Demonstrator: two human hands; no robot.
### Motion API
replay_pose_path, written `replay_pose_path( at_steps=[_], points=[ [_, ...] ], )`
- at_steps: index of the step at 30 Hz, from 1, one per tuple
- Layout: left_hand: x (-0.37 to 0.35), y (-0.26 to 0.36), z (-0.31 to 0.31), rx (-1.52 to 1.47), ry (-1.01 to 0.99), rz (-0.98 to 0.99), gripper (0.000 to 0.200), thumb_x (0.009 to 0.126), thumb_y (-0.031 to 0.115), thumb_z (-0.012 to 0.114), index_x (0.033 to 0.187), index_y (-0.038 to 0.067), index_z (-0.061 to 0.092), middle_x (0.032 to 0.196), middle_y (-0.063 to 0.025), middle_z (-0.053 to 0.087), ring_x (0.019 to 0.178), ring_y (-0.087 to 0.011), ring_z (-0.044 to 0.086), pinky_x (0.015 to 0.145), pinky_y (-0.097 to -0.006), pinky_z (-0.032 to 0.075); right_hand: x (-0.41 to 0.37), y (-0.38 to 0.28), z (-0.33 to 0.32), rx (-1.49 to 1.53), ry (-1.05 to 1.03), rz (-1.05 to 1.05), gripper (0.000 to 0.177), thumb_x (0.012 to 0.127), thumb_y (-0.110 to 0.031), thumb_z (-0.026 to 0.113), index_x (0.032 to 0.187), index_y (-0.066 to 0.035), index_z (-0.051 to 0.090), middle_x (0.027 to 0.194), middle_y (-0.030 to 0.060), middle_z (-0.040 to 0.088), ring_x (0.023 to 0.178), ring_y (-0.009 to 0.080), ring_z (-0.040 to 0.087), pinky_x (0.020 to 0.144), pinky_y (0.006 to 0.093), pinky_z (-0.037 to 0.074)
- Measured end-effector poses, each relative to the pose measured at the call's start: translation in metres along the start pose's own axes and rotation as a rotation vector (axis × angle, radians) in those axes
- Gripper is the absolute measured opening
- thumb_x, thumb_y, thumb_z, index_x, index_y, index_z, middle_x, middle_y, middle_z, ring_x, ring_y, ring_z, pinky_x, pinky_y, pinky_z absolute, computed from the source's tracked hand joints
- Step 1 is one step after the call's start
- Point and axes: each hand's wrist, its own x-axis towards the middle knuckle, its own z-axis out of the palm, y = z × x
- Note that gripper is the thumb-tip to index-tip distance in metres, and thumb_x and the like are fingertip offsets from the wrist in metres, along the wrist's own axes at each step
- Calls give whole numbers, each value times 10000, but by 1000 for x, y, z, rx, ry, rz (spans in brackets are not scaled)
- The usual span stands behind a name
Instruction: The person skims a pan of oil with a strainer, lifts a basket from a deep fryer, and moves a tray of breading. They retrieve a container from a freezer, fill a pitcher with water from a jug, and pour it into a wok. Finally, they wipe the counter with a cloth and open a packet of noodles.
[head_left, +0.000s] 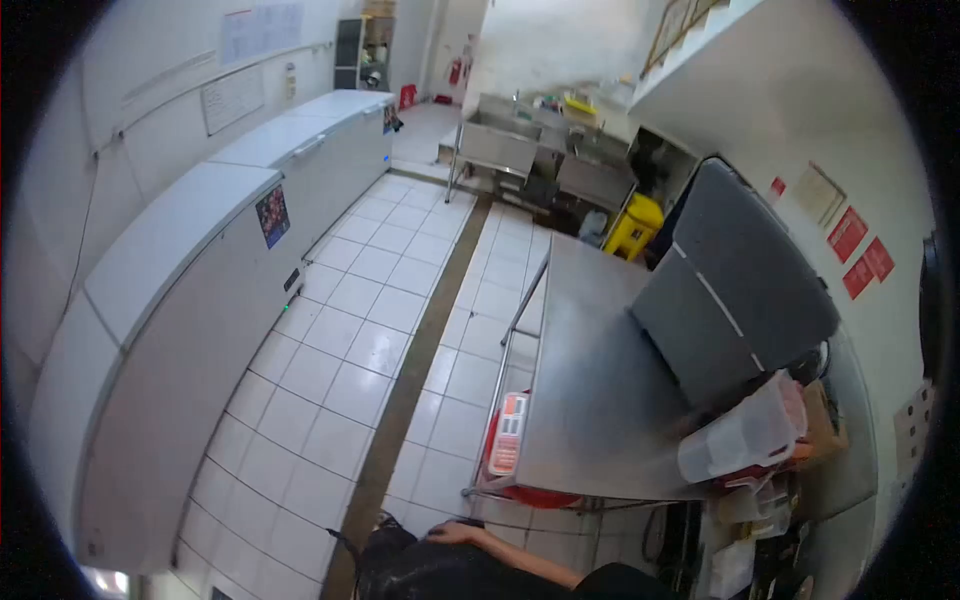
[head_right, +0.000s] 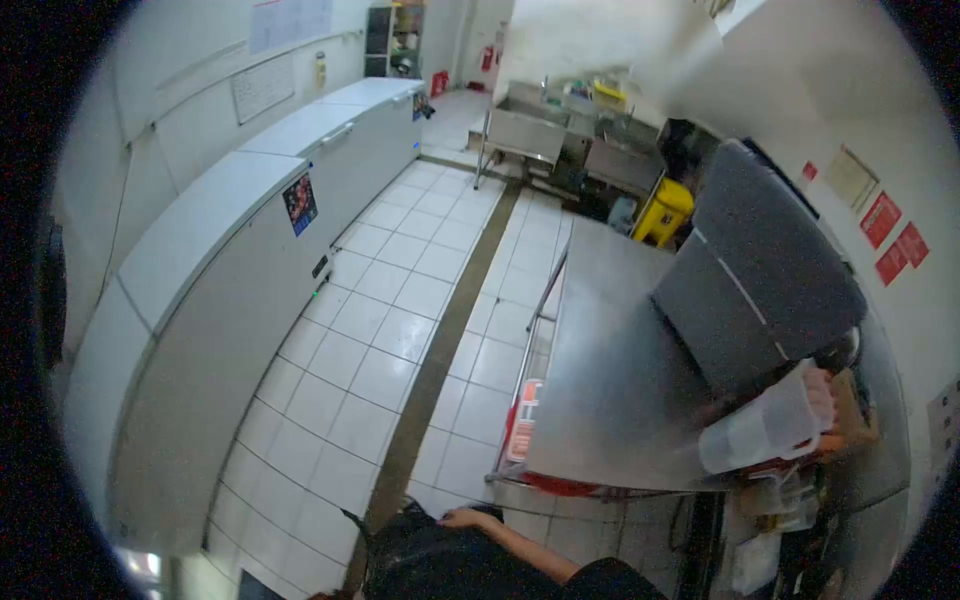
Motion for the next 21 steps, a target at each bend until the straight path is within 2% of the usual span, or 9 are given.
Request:
replay_pose_path(
  at_steps=[3, 5, 6, 9, 12, 16, 17, 19, 21],
  points=[
    [51, 138, 25, 130, -68, 107, 471, 935, 433, 461, 1145, 22, 557, 983, -99, 655, 752, -215, 636, 617, -329, 495, -17, -56, -76, 199, 610, 151, 845, 757, -608, 586, 1307, 17, 442, 1303, 242, 471, 1264, 347, 399, 1058, 413, 304],
    [84, 230, 59, 269, -190, 145, 467, 936, 431, 460, 1142, 24, 559, 978, -97, 655, 743, -212, 634, 610, -326, 492, 7, -42, -133, 353, 468, 440, 971, 697, -646, 603, 1392, -30, 322, 1384, 303, 326, 1309, 392, 311, 1081, 417, 261],
    [108, 284, 76, 380, -270, 173, 465, 936, 430, 460, 1140, 24, 560, 976, -97, 655, 738, -210, 633, 607, -324, 490, 27, -33, -148, 423, 587, 426, 968, 726, -647, 581, 1397, -10, 298, 1296, 296, 444, 1209, 347, 459, 1028, 419, 343],
    [178, 449, 145, 726, -520, 251, 459, 937, 428, 460, 1136, 27, 563, 969, -95, 655, 725, -206, 631, 597, -320, 485, 108, -48, -214, 1250, 197, 310, 555, 769, -552, 606, 1014, -61, 688, 961, 110, 674, 804, 252, 626, 796, 431, 491],
    [229, 565, 229, 963, -663, 299, 453, 938, 425, 460, 1131, 29, 567, 961, -93, 655, 711, -201, 629, 587, -315, 480, 176, -77, -432, 1025, 377, 186, 406, 769, -434, 641, 973, -86, 684, 939, 90, 669, 747, 229, 620, 711, 435, 496],
    [282, 685, 305, 1266, -811, 294, 445, 939, 422, 460, 1125, 33, 571, 951, -90, 655, 693, -194, 625, 574, -309, 473, 215, -128, -530, 1250, 849, -290, 332, 847, -337, 552, 1030, -72, 634, 864, 42, 642, 682, 211, 617, 548, 364, 500],
    [293, 704, 335, 1331, -857, 284, 443, 940, 421, 460, 1124, 33, 572, 949, -89, 655, 689, -192, 625, 571, -308, 471, 176, -161, -547, 1227, 968, -260, 315, 817, -293, 572, 1038, -77, 631, 884, 58, 651, 765, 215, 621, 590, 381, 503],
    [300, 717, 395, 1430, -941, 258, 440, 940, 419, 460, 1121, 35, 574, 944, -88, 655, 680, -189, 623, 564, -305, 467, 129, -195, -557, 630, 1460, -50, 295, 788, -282, 604, 991, -69, 634, 886, 98, 659, 805, 227, 624, 643, 380, 500],
    [312, 721, 461, 1531, -1027, 257, 436, 941, 418, 460, 1118, 37, 576, 939, -86, 655, 671, -186, 621, 558, -302, 464, 115, -186, -541, 783, 1522, 76, 258, 779, -276, 618, 906, -52, 628, 874, 124, 658, 787, 239, 629, 692, 367, 491]
  ],
)
